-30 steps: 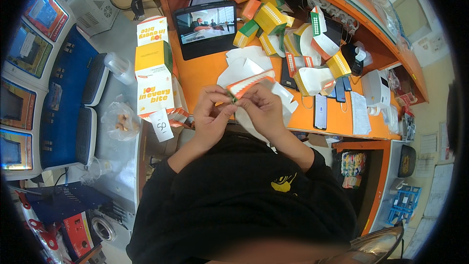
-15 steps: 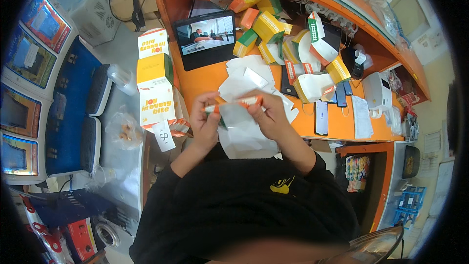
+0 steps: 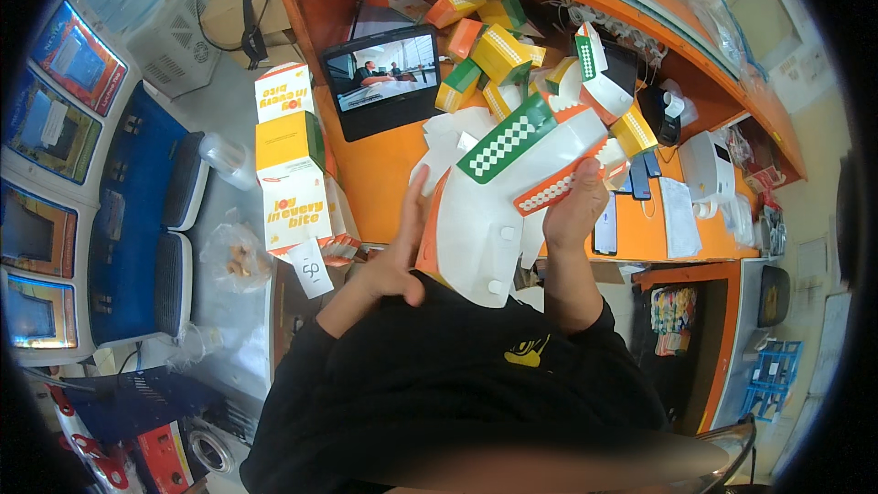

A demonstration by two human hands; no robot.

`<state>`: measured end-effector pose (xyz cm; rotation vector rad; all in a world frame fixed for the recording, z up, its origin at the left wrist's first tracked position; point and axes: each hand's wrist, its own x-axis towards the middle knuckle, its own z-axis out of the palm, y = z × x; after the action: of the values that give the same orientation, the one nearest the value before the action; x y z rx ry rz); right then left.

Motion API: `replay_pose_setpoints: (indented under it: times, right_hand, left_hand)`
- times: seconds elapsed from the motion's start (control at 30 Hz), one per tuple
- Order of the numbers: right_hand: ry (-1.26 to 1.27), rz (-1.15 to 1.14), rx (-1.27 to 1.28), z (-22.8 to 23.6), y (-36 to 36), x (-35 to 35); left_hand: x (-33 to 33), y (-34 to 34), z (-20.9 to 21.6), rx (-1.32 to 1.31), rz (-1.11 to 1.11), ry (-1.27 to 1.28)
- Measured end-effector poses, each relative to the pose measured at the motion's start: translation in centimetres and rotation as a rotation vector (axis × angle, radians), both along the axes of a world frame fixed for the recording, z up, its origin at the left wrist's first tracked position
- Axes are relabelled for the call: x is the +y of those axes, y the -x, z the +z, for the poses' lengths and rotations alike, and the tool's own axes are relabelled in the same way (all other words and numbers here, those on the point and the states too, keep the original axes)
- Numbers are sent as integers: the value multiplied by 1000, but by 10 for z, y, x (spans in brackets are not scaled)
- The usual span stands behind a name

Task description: The person folds and assembles small printed paper boxes from flat pieces on a cluttered orange countertop. They repeatedly fold edges, tuck flaps, and form the box shape by hand, handling multiple units one at a time.

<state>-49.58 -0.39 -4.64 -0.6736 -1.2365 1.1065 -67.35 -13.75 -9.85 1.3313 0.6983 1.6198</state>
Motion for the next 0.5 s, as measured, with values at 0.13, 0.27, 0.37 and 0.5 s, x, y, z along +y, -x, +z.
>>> replay_pose_setpoints:
  times: [0.13, 0.27, 0.37, 0.5]
  right_hand:
    - [110, 58, -194, -10, 7, -6]
    - [-385, -174, -731, -17, 22, -9]
    - [-424, 157, -915, -21, 24, -25]
    - [-82, 436, -794, -22, 24, -26]
  left_hand:
    - [-1, -8, -4, -18, 123, 129]
    - [3, 1, -6, -17, 267, 235]
    - [5, 2, -8, -142, 26, 157]
    - [5, 7, -11, -73, 39, 138]
